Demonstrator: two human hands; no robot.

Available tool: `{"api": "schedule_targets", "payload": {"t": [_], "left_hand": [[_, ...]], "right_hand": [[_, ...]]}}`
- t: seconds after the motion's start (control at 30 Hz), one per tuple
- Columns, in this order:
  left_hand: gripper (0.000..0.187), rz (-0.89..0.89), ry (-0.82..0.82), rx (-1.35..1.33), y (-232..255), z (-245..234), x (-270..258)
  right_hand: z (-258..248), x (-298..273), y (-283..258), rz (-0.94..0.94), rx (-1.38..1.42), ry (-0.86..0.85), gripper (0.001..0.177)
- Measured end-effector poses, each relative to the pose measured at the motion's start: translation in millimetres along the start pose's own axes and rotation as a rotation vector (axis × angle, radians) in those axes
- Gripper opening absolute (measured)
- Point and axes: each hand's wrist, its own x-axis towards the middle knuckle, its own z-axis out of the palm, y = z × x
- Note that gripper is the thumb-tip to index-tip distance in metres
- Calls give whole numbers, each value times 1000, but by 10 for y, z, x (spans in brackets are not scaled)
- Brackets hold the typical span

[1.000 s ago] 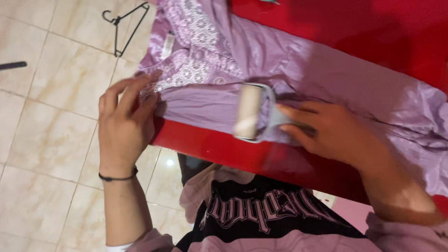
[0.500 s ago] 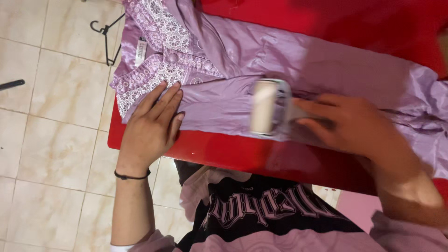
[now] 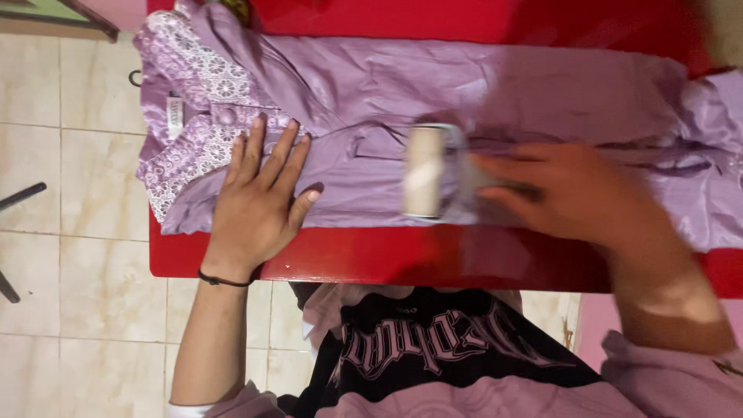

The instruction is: The person uses a lint roller to roll over a light purple garment laid on a red table. They repeatedly smooth and reposition the fabric, then roll different sections including the sleeves and body. The garment is folded at the end.

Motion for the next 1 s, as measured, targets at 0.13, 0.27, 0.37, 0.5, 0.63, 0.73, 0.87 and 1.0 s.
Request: {"api": "schedule_targets", "payload": {"t": [0.13,0.27,0.37,0.5,0.63,0.73,0.87,1.0], "left_hand": [[62,-13,-7,16,115,-29,93],[60,64,-31,-10,410,179,281],[61,96,-68,-3,436,224,327],[66,79,-104,12,385,268,408],[70,56,-118,26,479,218,428],[73,64,-84,36,649,198,518],[70,192,-91,90,899,384,627],[67,277,-142,28,843,463,791]], "right_hand": [[-418,-162,-24,135,46,-55,44],[-63,98,16,-65,-9,-41,49],[231,101,122,-149,133,34,45],[13,-490,456,142,122,-49,43],[-418,-970,726,303,171,-201,56],[-372,-944,687,296,66,-188,56],[-33,-478,540,12,104,-93,51],[-117,-616,651,138,113,-158,54]]}}
